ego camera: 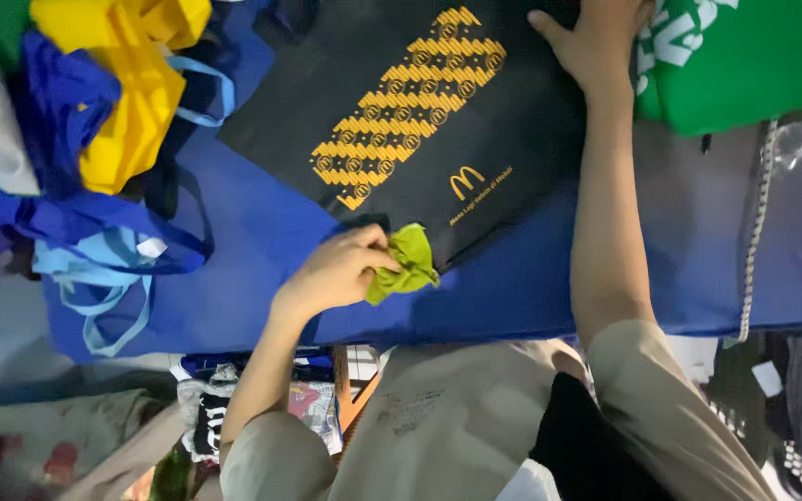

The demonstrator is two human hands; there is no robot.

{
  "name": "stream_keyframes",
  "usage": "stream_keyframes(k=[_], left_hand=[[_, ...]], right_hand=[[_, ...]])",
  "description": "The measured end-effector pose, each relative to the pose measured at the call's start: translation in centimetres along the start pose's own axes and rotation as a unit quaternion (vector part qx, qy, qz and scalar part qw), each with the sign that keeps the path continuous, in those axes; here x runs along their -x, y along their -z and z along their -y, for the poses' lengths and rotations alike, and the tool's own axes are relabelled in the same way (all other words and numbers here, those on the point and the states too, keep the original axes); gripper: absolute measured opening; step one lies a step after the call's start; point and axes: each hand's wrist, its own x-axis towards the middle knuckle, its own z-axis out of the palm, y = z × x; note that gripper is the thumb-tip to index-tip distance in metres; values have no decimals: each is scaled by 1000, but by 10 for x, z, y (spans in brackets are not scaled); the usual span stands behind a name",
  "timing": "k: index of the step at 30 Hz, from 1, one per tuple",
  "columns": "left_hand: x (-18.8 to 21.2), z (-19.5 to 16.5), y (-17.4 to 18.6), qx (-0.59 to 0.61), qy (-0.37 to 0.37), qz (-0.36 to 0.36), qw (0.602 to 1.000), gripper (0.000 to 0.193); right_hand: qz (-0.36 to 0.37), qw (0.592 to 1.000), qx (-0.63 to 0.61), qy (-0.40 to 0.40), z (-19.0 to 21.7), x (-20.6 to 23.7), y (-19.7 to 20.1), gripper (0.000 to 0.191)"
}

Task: The person wipes the surface of a green tote bag with a green cloth, then flips and repositions a black tote bag and repeatedly wipes its printed surface with the cloth, smoothing the fabric with their free hand between passes.

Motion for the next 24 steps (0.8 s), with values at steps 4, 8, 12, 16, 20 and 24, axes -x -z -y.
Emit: stream_keyframes(k=[4, 8, 12, 16, 20, 24], left_hand=[[-18, -18, 24, -61, -60, -202, 976, 34], [-123, -10, 20, -67, -147, -291, 943, 36], [-181, 27, -7, -105, -106, -291, 945, 36], [-180, 60, -18, -69, -132, -306, 940, 35], [-171, 85, 10, -133, -93, -312, 936, 44], [-154, 123, 48, -173, 15, -359, 917, 41]], right_hand=[[-10, 999, 32, 38, 28, -9, 21, 67], [26, 995, -88, 32, 87, -24, 71, 51], [73, 937, -316, 131, 152, -23, 144, 26], [87, 837, -524, 131, 223, -10, 220, 16], [73, 728, -673, 104, 265, 13, 265, 3], [176, 701, -658, 210, 242, 33, 283, 13]])
